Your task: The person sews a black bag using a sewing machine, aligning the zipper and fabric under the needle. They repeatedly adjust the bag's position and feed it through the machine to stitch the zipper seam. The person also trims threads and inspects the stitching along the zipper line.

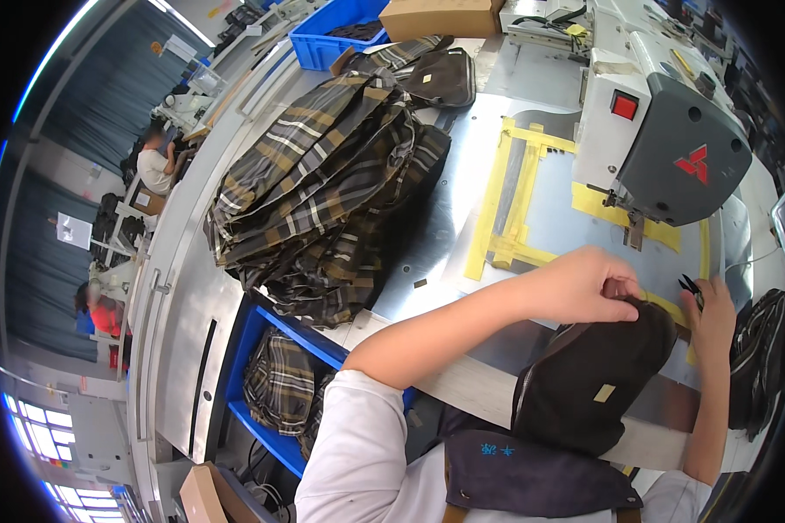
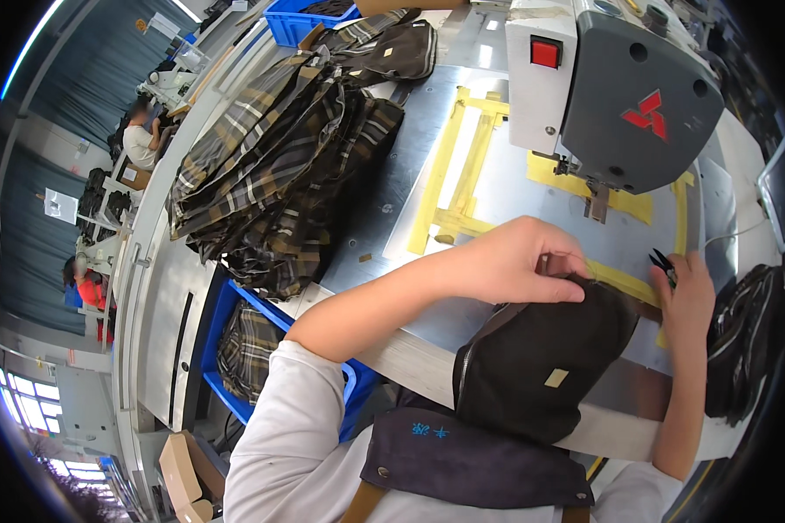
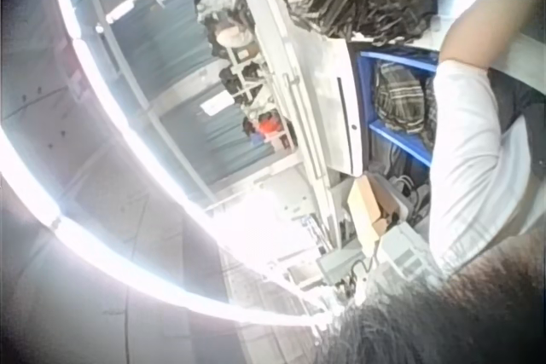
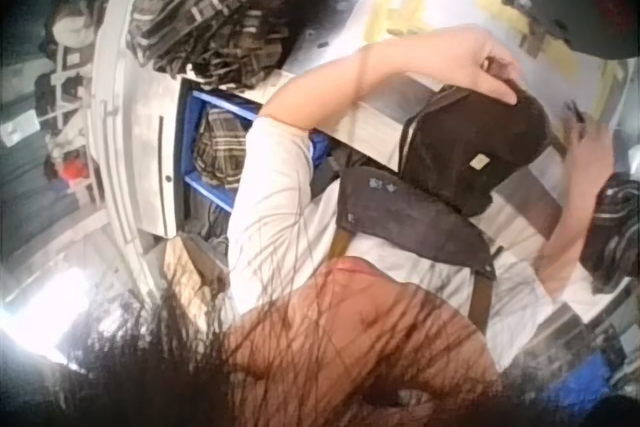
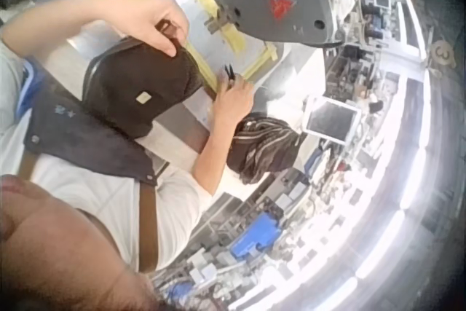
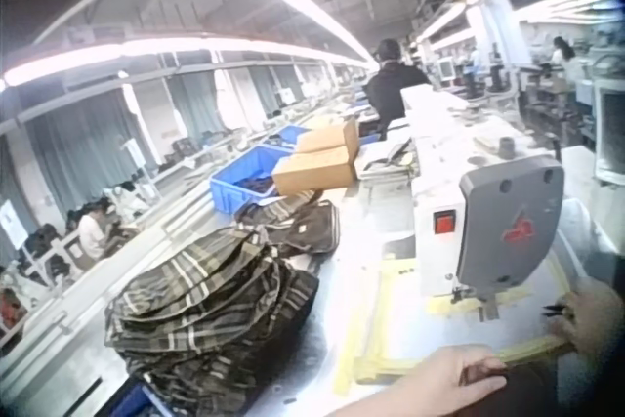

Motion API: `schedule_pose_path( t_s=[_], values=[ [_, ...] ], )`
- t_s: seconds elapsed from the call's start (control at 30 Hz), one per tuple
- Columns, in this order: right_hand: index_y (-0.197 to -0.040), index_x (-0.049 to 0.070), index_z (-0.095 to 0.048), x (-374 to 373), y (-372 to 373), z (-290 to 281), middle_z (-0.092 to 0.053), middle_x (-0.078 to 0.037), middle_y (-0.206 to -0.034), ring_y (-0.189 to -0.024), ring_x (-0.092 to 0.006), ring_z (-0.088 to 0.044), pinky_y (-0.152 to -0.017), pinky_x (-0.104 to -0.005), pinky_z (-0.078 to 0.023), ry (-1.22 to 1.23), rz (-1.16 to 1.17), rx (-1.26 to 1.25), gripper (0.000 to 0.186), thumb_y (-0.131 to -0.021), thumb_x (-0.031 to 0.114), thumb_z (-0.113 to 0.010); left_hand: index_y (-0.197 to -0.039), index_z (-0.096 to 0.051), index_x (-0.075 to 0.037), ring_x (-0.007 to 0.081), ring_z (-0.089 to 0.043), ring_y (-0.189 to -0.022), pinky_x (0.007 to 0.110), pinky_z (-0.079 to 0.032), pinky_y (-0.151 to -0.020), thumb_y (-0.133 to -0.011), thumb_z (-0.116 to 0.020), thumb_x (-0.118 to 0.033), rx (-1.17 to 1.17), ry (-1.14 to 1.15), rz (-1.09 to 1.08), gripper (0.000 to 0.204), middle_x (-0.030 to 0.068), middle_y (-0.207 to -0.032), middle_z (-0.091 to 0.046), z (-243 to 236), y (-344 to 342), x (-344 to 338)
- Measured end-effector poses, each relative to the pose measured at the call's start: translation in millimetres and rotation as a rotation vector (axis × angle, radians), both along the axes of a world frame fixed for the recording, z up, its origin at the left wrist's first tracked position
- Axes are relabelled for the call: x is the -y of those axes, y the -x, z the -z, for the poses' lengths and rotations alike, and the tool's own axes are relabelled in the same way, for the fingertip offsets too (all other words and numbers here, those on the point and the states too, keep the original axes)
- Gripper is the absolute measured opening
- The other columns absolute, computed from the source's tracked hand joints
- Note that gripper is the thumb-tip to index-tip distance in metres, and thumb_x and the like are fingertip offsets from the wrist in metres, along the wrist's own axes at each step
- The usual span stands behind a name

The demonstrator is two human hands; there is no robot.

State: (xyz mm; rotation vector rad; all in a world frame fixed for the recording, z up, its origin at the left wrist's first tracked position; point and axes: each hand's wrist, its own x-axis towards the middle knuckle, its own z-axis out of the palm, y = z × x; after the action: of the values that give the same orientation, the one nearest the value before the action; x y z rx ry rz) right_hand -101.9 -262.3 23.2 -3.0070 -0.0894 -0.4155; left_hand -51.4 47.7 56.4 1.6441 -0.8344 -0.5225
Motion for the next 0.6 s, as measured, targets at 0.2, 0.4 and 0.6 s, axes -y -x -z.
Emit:
schedule_pose_path(
  t_s=[0.2, 0.4, 0.6],
  values=[
    [-0.099, -0.001, -0.062, -41, 9, -50, -0.058, -0.013, -0.090, -0.090, -0.0244, -0.058, -0.084, -0.0340, -0.043, -0.830, -0.437, 0.011, 0.024, -0.091, 0.021, -0.058, -0.091, -0.068, -0.001, 0.0153, -0.061, -0.070, 0.029, -0.049, -0.064, -0.079, -0.075, -0.016, 0.166, 0.088, -0.016, 0.021, 0.0072, -0.079, -0.066, -12, -8, 23],
    [-0.084, -0.002, -0.060, -80, 8, -50, -0.059, -0.007, -0.076, -0.074, -0.0182, -0.056, -0.070, -0.0291, -0.043, -0.711, -0.376, 0.000, 0.011, -0.078, 0.001, -0.069, -0.091, -0.067, -0.001, 0.0244, -0.063, -0.073, 0.033, -0.050, -0.067, -0.080, -0.073, -0.016, 0.272, 0.051, -0.133, 0.019, 0.0112, -0.080, -0.066, 3, -1, 26],
    [-0.082, -0.001, -0.059, -84, -2, -39, -0.058, -0.006, -0.075, -0.071, -0.0143, -0.054, -0.067, -0.0258, -0.041, -0.902, -0.312, -0.079, 0.011, -0.081, 0.005, -0.069, -0.093, -0.065, -0.002, 0.0326, -0.062, -0.074, 0.038, -0.049, -0.066, -0.082, -0.069, -0.013, 0.401, 0.021, -0.167, 0.016, 0.0136, -0.081, -0.063, 20, -4, 21]
  ],
)
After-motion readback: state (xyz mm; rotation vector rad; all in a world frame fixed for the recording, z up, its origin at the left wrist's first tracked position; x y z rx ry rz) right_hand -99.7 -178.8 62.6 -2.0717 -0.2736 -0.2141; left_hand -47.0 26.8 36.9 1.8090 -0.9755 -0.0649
